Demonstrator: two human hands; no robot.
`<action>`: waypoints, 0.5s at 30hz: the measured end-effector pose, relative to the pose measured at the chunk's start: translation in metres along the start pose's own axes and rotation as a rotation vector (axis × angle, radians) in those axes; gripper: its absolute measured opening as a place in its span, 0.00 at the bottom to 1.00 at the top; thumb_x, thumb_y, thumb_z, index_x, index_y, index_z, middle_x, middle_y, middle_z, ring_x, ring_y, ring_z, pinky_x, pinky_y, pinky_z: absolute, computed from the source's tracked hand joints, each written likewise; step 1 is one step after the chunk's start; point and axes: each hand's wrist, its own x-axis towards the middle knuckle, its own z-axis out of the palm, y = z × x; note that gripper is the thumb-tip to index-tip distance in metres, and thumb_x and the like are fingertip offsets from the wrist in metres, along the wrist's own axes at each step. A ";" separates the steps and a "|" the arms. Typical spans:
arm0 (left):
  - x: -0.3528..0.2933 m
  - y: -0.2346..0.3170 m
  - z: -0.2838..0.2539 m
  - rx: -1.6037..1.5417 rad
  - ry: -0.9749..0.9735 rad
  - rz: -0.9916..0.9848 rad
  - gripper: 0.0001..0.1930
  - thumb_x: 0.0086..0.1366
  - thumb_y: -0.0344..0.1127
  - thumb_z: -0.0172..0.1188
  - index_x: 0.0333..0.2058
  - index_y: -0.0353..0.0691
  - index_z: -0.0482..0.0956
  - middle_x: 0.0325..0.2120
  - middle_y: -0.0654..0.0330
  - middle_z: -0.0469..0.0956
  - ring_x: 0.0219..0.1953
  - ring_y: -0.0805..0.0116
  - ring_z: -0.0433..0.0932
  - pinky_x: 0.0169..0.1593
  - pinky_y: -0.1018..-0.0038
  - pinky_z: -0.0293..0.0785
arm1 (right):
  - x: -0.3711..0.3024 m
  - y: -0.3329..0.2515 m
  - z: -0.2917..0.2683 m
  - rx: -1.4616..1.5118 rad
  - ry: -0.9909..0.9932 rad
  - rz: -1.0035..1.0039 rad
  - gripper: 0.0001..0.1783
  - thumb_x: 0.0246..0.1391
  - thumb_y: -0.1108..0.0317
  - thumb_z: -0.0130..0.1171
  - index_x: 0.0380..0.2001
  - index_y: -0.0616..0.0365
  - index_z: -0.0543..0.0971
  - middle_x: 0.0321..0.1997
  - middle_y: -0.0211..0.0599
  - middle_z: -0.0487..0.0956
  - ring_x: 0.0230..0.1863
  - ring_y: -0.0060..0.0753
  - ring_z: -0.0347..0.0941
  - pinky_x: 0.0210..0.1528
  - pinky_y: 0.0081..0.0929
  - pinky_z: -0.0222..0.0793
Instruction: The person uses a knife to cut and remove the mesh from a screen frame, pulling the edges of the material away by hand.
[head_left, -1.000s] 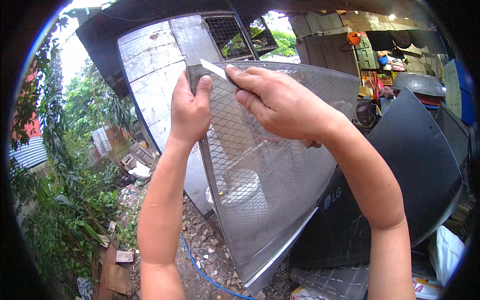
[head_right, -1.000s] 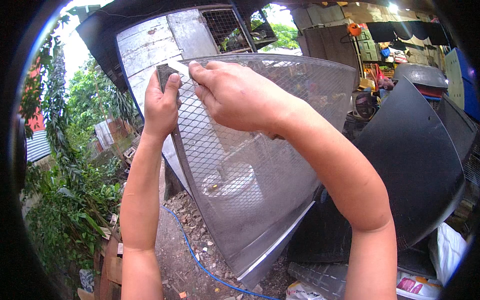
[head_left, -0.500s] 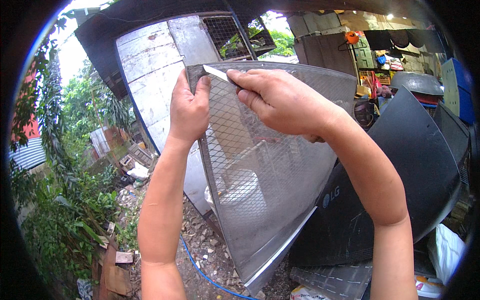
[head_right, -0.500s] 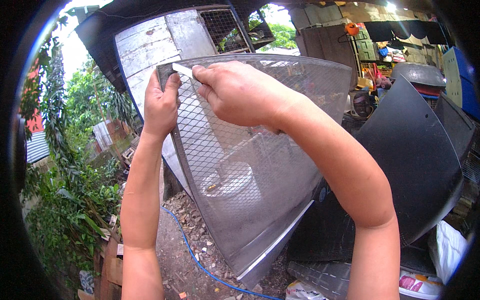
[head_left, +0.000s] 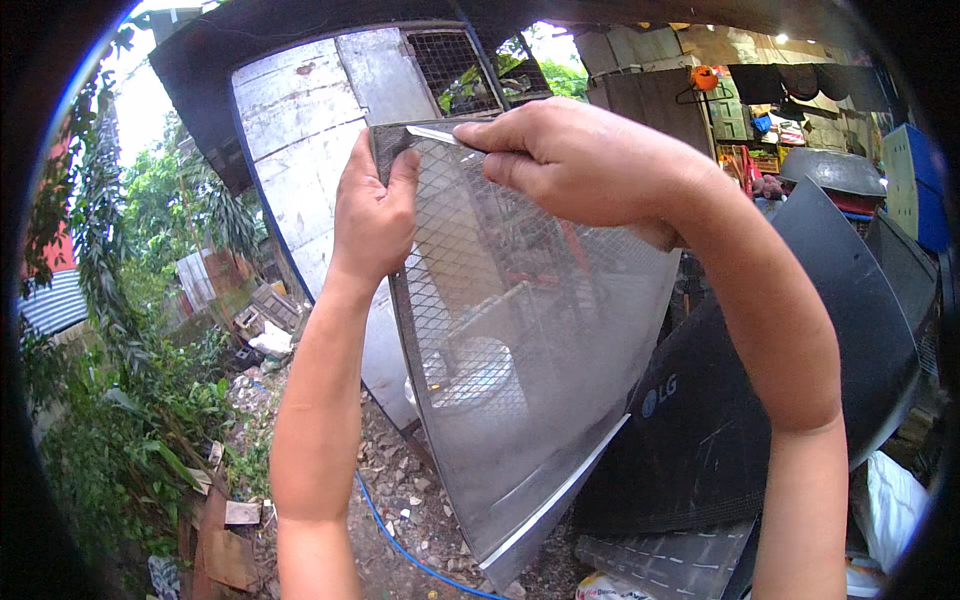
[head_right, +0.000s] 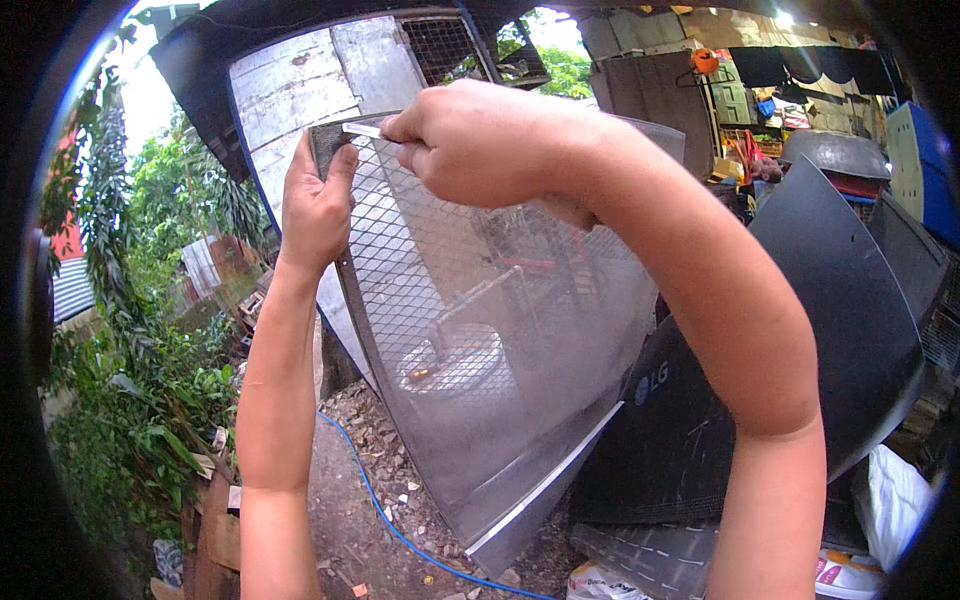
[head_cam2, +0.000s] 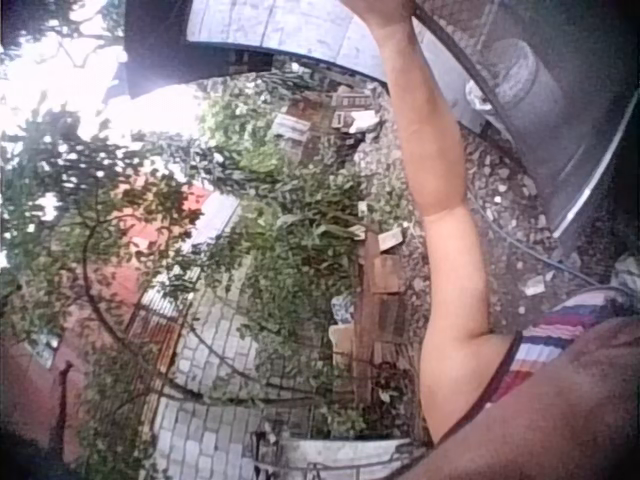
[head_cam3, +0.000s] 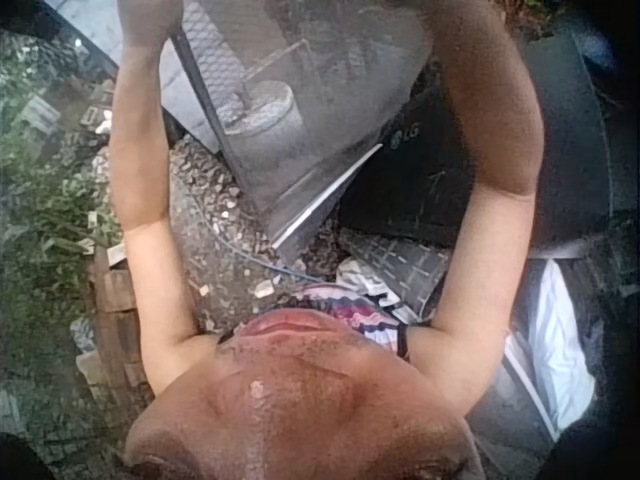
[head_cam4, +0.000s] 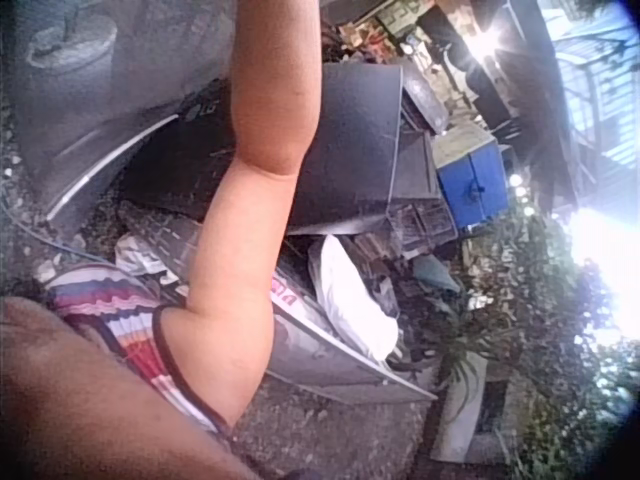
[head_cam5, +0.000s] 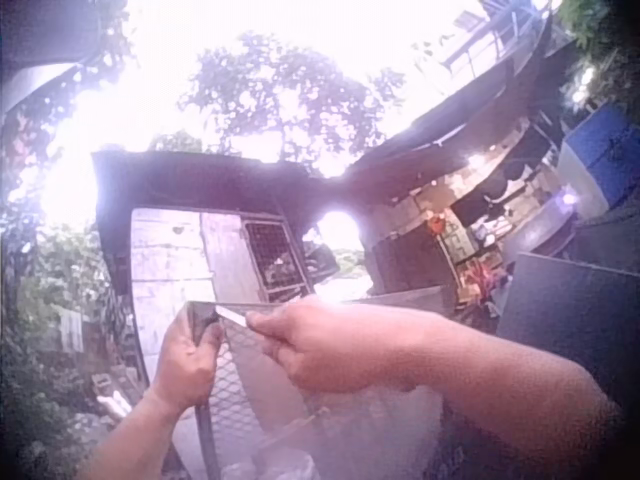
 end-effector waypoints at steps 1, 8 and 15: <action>0.000 -0.003 0.002 -0.022 0.000 0.015 0.11 0.69 0.34 0.55 0.46 0.35 0.71 0.29 0.66 0.72 0.29 0.79 0.66 0.32 0.79 0.62 | 0.001 -0.001 -0.003 -0.029 -0.014 -0.017 0.21 0.59 0.67 0.49 0.52 0.66 0.77 0.45 0.57 0.80 0.49 0.52 0.77 0.57 0.38 0.69; 0.001 -0.004 0.001 -0.097 0.000 0.014 0.09 0.71 0.33 0.53 0.46 0.39 0.71 0.25 0.72 0.68 0.22 0.87 0.60 0.23 0.85 0.57 | -0.010 0.004 0.051 0.004 0.247 -0.107 0.23 0.57 0.70 0.50 0.56 0.68 0.69 0.41 0.56 0.75 0.42 0.59 0.75 0.44 0.47 0.72; -0.004 -0.005 0.011 -0.300 0.007 -0.100 0.10 0.70 0.31 0.49 0.47 0.33 0.72 0.36 0.59 0.78 0.38 0.72 0.74 0.46 0.74 0.71 | -0.013 -0.005 0.113 0.209 0.548 0.036 0.26 0.60 0.71 0.51 0.61 0.67 0.65 0.41 0.54 0.73 0.40 0.54 0.74 0.44 0.42 0.71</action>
